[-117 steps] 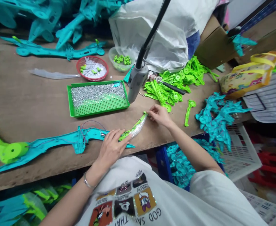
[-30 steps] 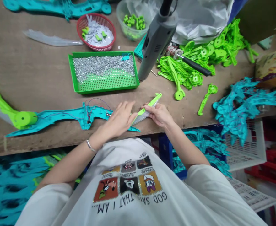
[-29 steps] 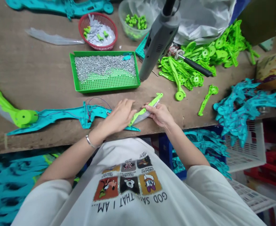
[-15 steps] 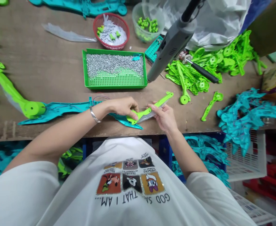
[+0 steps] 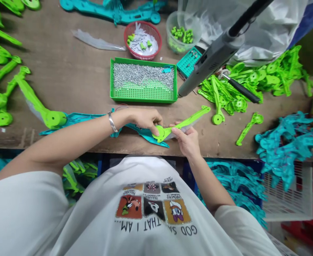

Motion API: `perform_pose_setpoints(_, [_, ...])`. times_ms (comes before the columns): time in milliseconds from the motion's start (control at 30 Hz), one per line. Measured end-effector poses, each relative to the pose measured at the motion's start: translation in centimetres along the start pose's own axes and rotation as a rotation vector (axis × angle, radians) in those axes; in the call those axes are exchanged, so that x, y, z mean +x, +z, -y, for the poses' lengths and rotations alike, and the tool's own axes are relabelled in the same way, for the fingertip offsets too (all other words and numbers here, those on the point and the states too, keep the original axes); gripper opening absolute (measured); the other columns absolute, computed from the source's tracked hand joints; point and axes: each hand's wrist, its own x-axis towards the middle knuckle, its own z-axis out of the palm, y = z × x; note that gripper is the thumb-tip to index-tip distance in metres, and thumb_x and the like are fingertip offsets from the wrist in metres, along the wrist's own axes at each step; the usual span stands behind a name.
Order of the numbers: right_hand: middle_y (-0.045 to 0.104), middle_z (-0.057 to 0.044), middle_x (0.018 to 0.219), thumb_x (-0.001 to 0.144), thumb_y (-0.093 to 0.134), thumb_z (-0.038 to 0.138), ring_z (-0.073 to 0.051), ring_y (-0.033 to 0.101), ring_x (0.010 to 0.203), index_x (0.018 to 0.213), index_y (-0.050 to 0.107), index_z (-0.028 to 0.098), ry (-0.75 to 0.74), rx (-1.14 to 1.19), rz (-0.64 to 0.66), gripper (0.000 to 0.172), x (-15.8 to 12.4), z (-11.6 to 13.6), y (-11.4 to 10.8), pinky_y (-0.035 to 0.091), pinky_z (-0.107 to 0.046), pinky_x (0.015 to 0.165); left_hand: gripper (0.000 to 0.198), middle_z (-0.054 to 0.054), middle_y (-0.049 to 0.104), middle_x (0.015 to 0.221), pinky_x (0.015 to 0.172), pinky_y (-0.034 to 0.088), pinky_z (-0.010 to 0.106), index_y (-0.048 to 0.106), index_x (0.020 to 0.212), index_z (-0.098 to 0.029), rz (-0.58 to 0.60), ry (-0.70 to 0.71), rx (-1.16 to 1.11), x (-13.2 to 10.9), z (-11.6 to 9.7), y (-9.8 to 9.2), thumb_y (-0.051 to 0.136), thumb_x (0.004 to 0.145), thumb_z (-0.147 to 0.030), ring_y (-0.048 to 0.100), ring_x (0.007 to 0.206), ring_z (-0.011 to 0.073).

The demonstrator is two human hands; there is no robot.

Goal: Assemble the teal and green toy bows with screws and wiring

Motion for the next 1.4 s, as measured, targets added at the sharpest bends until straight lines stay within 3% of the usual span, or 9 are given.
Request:
perform_pose_setpoints(200, [0.081,-0.005,0.096,0.041,0.099,0.037,-0.024,0.077,0.092,0.086,0.073,0.019,0.104,-0.087,0.119,0.055,-1.2,-1.9,1.6,0.059,-0.042,0.099,0.044,0.0,0.07,0.082,0.065,0.036,0.024,0.073,0.101,-0.012,-0.035,-0.003,-0.121,0.2,0.1,0.1,0.074,0.068,-0.041,0.053,0.069,0.0124])
perform_pose_setpoints(433, [0.081,-0.003,0.095,0.042,0.099,0.039,-0.023,0.076,0.092,0.084,0.074,0.021,0.07,-0.111,0.081,0.052,-1.6,-2.4,3.0,0.061,-0.039,0.097,0.044,0.0,0.071,0.081,0.062,0.037,0.023,0.073,0.099,-0.013,-0.017,0.028,-0.16,0.2,1.0,-0.4,0.075,0.066,-0.043,0.055,0.069,0.0129])
perform_pose_setpoints(533, [0.081,-0.002,0.099,0.051,0.096,0.046,-0.02,0.076,0.094,0.09,0.07,0.023,0.063,-0.076,0.127,0.052,-0.5,-1.0,2.0,0.061,-0.036,0.096,0.049,0.002,0.073,0.085,0.064,0.039,0.023,0.072,0.103,-0.013,0.033,0.034,-0.137,-0.4,1.5,-0.6,0.074,0.069,-0.048,0.059,0.073,0.0146])
perform_pose_setpoints(633, [0.08,-0.002,0.099,0.061,0.09,0.054,-0.02,0.076,0.095,0.093,0.066,0.024,-0.039,-0.013,0.047,0.05,1.9,1.7,0.0,0.063,-0.035,0.088,0.047,0.002,0.074,0.085,0.064,0.038,0.022,0.073,0.102,-0.012,0.045,0.021,-0.06,-1.0,1.8,-0.6,0.074,0.069,-0.046,0.06,0.073,0.0147])
perform_pose_setpoints(733, [0.079,-0.003,0.092,0.063,0.09,0.052,-0.021,0.076,0.097,0.093,0.065,0.023,-0.119,-0.007,0.017,0.049,4.3,3.8,-1.3,0.064,-0.036,0.086,0.045,0.003,0.075,0.084,0.064,0.038,0.022,0.073,0.103,-0.012,0.04,0.006,-0.012,-1.7,2.0,-0.5,0.074,0.07,-0.042,0.06,0.074,0.0149])
perform_pose_setpoints(933, [0.076,-0.002,0.076,0.06,0.092,0.04,-0.022,0.077,0.078,0.081,0.066,0.02,-0.078,0.0,0.029,0.039,6.1,4.0,-1.1,0.066,-0.038,0.079,0.044,0.003,0.075,0.086,0.065,0.039,0.021,0.073,0.103,-0.012,0.059,-0.016,-0.043,-2.5,2.2,-0.7,0.073,0.07,-0.042,0.06,0.075,0.0149])
perform_pose_setpoints(1067, [0.078,-0.003,0.081,0.066,0.09,0.039,-0.02,0.077,0.08,0.083,0.068,0.019,0.035,-0.016,0.09,0.034,6.5,4.3,-1.3,0.066,-0.033,0.075,0.049,0.004,0.076,0.091,0.064,0.039,0.022,0.073,0.107,-0.011,0.081,-0.049,-0.075,-2.5,2.6,-0.9,0.072,0.071,-0.045,0.061,0.076,0.0156])
perform_pose_setpoints(1300, [0.078,-0.002,0.082,0.068,0.089,0.049,-0.017,0.076,0.076,0.086,0.068,0.02,0.002,-0.027,0.08,0.041,7.2,4.5,-1.2,0.065,-0.027,0.064,0.047,0.006,0.075,0.107,0.075,0.043,0.024,0.072,0.114,-0.015,-0.056,-0.086,0.143,-3.0,1.6,-1.2,0.074,0.074,-0.042,0.064,0.087,0.0191])
perform_pose_setpoints(1400, [0.078,-0.002,0.082,0.067,0.089,0.049,-0.017,0.076,0.073,0.086,0.067,0.02,0.001,-0.029,0.066,0.042,7.5,3.9,-0.7,0.064,-0.027,0.063,0.05,0.012,0.07,0.118,0.083,0.045,0.028,0.067,0.122,-0.013,-0.268,-0.109,0.269,-3.1,-0.6,1.0,0.067,0.086,-0.048,0.064,0.101,0.0248])
